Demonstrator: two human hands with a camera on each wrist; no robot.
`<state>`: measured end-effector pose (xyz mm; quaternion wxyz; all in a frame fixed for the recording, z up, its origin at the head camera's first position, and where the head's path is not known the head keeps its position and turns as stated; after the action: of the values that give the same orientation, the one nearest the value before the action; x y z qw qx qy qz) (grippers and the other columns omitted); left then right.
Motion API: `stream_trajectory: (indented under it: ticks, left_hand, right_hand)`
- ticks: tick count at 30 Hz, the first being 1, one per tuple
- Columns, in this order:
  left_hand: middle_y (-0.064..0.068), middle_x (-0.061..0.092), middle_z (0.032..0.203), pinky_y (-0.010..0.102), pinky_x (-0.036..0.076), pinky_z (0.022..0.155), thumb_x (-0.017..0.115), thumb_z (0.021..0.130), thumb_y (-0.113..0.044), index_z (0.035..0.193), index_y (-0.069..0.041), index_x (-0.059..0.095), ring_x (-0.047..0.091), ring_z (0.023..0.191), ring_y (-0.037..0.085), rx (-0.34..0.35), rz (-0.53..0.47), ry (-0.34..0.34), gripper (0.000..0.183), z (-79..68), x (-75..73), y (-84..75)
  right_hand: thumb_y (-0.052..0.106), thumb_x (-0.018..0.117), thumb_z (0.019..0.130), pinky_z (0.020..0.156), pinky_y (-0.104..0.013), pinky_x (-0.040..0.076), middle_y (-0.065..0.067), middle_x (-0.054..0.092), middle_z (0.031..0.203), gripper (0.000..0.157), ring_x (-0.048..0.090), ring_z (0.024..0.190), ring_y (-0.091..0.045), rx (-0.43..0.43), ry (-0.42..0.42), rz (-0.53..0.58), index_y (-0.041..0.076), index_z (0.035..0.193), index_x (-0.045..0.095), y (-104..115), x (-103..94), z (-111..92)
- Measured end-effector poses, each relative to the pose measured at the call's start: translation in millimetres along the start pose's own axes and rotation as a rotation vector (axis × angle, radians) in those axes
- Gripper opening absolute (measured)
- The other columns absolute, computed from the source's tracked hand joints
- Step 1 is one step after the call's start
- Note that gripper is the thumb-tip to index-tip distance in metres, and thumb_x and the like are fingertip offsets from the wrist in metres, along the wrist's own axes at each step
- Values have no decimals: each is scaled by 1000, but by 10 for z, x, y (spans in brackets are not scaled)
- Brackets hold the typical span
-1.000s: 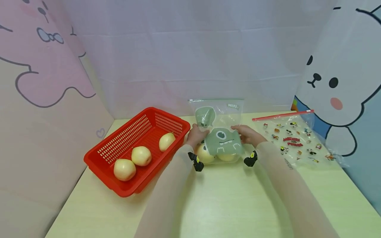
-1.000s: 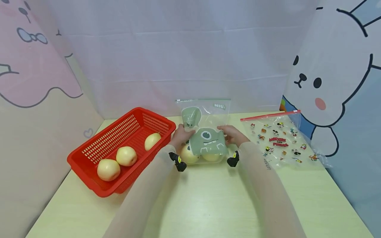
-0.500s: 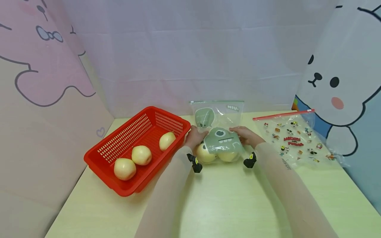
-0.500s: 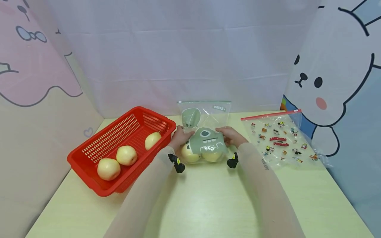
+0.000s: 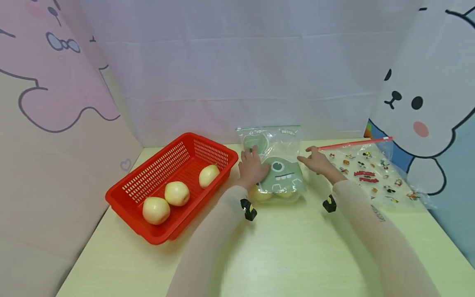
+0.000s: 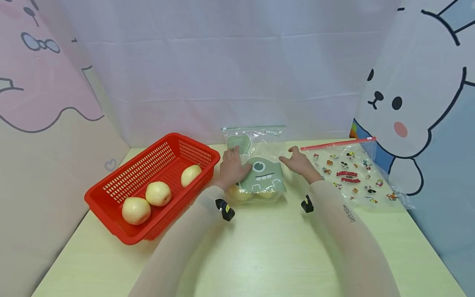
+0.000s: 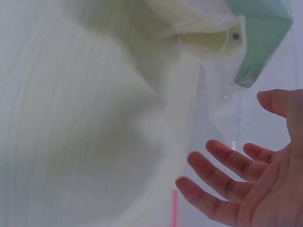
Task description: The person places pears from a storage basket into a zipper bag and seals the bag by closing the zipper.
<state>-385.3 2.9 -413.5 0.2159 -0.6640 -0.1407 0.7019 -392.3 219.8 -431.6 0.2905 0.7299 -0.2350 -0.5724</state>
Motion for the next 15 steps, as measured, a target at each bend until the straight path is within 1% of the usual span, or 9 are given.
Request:
stream_trajectory:
  ticks: [3, 5, 7, 10, 13, 15]
  left_hand:
    - [24, 24, 157, 61, 25, 111, 62, 94, -46, 157, -7, 23, 17, 147, 42, 43, 107, 2, 83, -40, -7, -189]
    - [22, 24, 158, 61, 22, 113, 60, 95, -48, 157, -9, 22, 15, 148, 42, 70, 172, 1, 83, -61, 7, -301]
    - [20, 27, 158, 61, 20, 113, 59, 95, -50, 158, -12, 22, 15, 148, 42, 107, 220, -11, 82, -85, 34, -418]
    - [18, 31, 156, 59, 21, 114, 59, 95, -51, 158, -14, 22, 17, 148, 41, 166, 259, -15, 82, -143, 108, -603]
    - [16, 35, 154, 55, 25, 114, 58, 94, -52, 158, -15, 23, 22, 147, 39, 240, 291, -21, 82, -244, 212, -811]
    - [13, 37, 153, 52, 27, 114, 58, 94, -53, 157, -16, 25, 24, 146, 37, 292, 310, -23, 81, -338, 293, -952]
  right_hand:
    - [37, 49, 101, 82, -55, 47, -36, 53, 123, 67, 58, 104, -46, -58, -73, -179, -11, 143, 27, 78, -146, -79]
    - [34, 52, 100, 86, -58, 46, -37, 53, 124, 66, 57, 108, -49, -77, -101, -250, -12, 142, 30, 86, -223, -116]
    - [34, 54, 99, 88, -63, 44, -38, 48, 130, 67, 52, 113, -53, -60, -120, -308, -12, 142, 30, 15, -298, -155]
    - [34, 56, 98, 90, -70, 39, -39, 37, 137, 69, 41, 119, -60, -1, -143, -380, -11, 143, 29, -211, -416, -212]
    - [36, 55, 97, 90, -77, 31, -41, 29, 138, 71, 31, 120, -64, 78, -165, -420, -10, 144, 26, -563, -556, -287]
    - [39, 55, 96, 89, -80, 26, -43, 25, 137, 75, 26, 120, -66, 132, -176, -420, -11, 144, 24, -821, -658, -347]
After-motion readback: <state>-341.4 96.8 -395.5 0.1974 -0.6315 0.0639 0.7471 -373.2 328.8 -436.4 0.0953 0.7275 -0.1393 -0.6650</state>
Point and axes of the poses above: each hand's wrist, its own z-axis towards the middle knuckle, its own x-axis out of the palm, y = z × x, the point moved 10 cm from there along z, towards the middle knuckle
